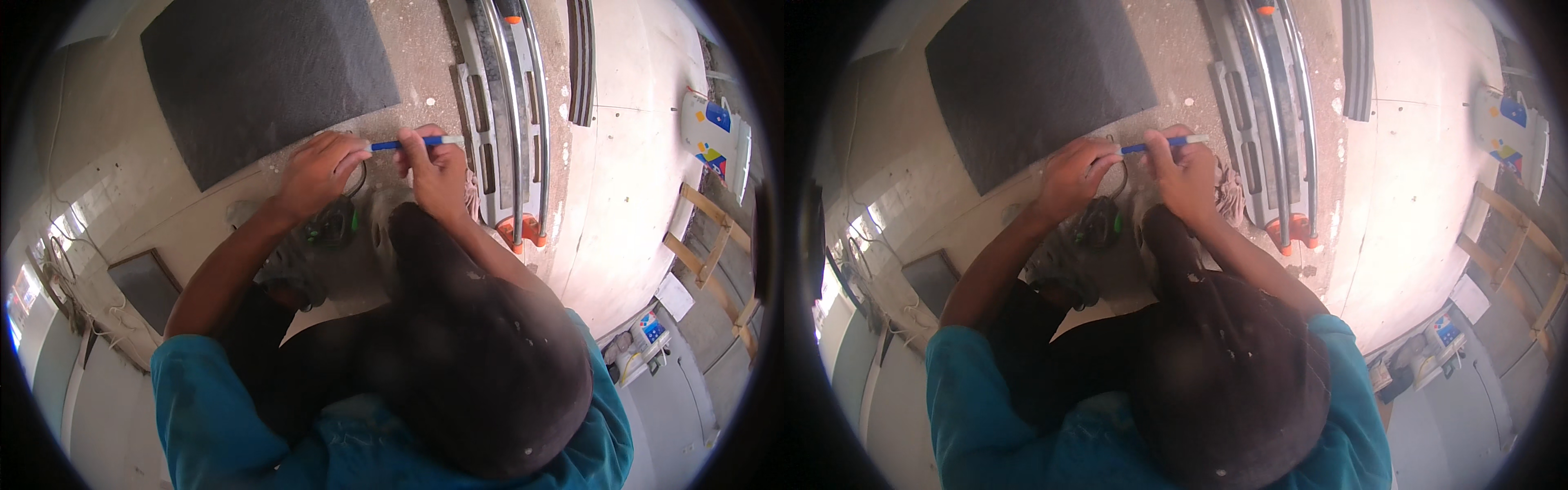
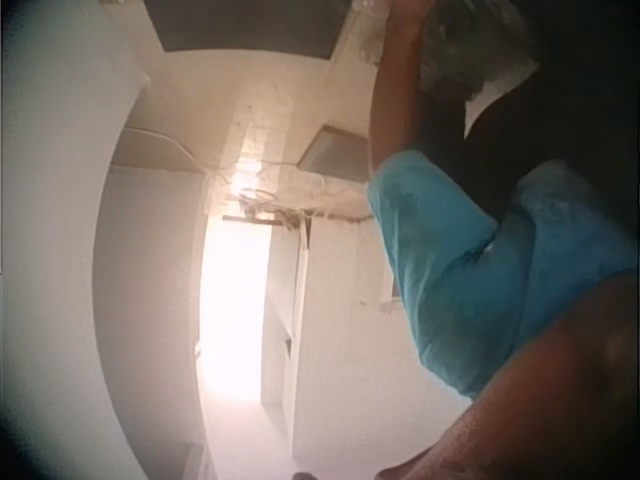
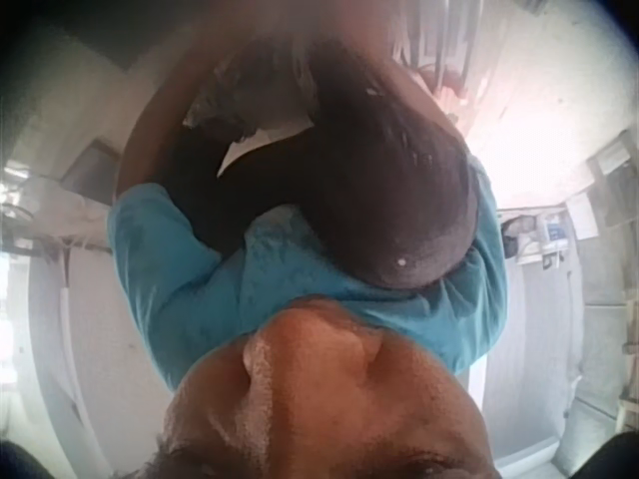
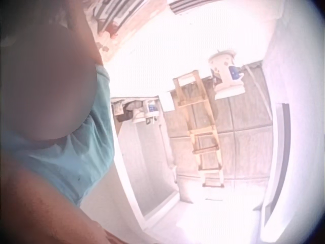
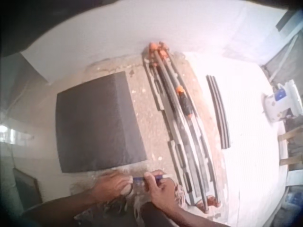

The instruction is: The person places a dark rectangular tile on the floor, wipes it with a cloth, then uses a tape measure and a pen to mark measurements on the tile. The person also moves a metal ladder and carries the tile to another area.

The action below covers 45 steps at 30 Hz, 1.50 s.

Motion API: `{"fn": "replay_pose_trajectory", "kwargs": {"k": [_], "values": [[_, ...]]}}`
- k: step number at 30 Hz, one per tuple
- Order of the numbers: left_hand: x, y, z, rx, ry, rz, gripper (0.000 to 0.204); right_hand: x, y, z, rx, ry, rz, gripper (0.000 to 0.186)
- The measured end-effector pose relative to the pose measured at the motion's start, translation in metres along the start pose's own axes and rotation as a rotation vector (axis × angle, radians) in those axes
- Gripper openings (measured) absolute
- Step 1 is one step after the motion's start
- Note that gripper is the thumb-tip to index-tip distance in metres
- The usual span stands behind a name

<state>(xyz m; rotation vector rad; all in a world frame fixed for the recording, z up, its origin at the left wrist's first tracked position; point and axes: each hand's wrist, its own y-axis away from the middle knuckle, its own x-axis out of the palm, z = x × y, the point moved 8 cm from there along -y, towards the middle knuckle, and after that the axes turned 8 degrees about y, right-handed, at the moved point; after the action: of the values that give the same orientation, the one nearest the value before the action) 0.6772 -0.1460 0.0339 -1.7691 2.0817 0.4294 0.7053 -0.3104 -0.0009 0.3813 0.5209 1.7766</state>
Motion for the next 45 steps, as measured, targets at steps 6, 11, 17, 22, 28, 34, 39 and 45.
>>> {"fn": "replay_pose_trajectory", "kwargs": {"k": [6,11,17,22,28,34,39,45], "values": [[-0.075,0.014,0.030,0.044,-0.381,-0.071,0.025,0.049,-0.010,-0.035,0.110,0.038,0.466,0.022],[-0.230,0.097,0.160,-0.710,-0.519,-0.617,0.051,0.042,0.006,0.054,-0.792,0.662,0.642,0.032],[-0.256,0.158,0.217,-1.026,-0.580,-0.734,0.061,-0.081,-0.095,0.192,-0.675,1.145,-0.514,0.026],[-0.220,0.131,0.221,-1.145,-0.380,-0.701,0.060,-0.087,-0.165,0.175,-0.424,1.294,-0.494,0.041],[-0.237,0.151,0.237,-1.329,-0.202,-0.717,0.062,-0.099,-0.124,0.217,-0.445,1.264,-0.445,0.035],[-0.229,0.138,0.234,-1.270,-0.044,-0.752,0.065,-0.148,0.011,0.143,-0.029,1.298,-0.288,0.038],[-0.240,0.144,0.229,-1.230,-0.063,-0.811,0.064,-0.195,0.127,0.046,0.444,1.497,-0.060,0.040],[-0.236,0.145,0.241,-1.276,-0.016,-0.789,0.063,-0.244,0.213,-0.034,0.737,1.460,0.105,0.031]]}}
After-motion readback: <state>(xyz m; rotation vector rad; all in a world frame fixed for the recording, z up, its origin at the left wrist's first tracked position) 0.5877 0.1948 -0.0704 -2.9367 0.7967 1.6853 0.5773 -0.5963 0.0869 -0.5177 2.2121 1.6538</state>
